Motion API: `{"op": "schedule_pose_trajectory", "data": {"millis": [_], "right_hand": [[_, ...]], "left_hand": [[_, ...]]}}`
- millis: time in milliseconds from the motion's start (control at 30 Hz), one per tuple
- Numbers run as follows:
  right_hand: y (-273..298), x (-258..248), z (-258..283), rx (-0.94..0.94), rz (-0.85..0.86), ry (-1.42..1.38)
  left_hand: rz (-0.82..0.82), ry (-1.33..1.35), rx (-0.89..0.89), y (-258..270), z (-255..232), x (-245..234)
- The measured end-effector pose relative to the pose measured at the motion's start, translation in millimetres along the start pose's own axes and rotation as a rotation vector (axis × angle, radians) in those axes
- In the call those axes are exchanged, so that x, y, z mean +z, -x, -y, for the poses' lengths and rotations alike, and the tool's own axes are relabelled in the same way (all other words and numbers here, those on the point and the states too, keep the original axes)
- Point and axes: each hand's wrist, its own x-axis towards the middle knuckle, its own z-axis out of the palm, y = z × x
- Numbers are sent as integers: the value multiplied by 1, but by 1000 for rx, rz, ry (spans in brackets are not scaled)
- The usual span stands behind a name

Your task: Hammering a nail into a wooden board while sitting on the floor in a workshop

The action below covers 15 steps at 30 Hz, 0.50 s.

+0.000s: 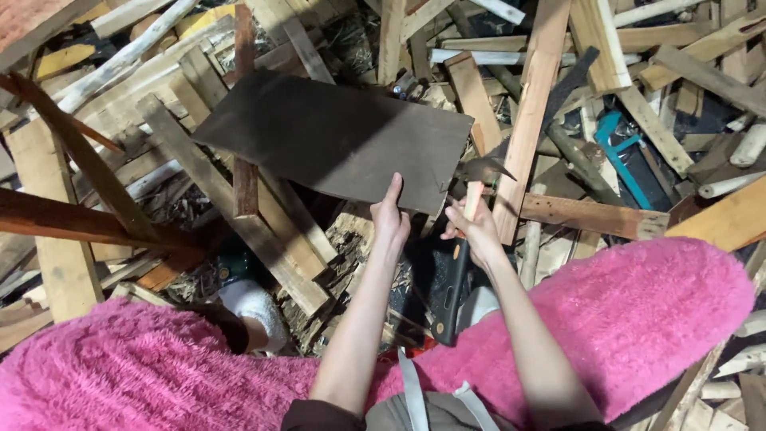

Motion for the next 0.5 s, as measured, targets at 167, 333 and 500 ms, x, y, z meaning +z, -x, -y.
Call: {"op": "schedule_pose_trajectory", "data": {"millis": [167,333,500], "right_hand": [[-9,2,-16,46,31,-23],[-11,2,-24,42,38,-85],[-13,7,-30,58,7,-28]], "left_hand": [[-5,-1,5,-16,4,-5],[-20,55,-6,-18,4,-5],[-36,55,12,-28,8,-9]]}}
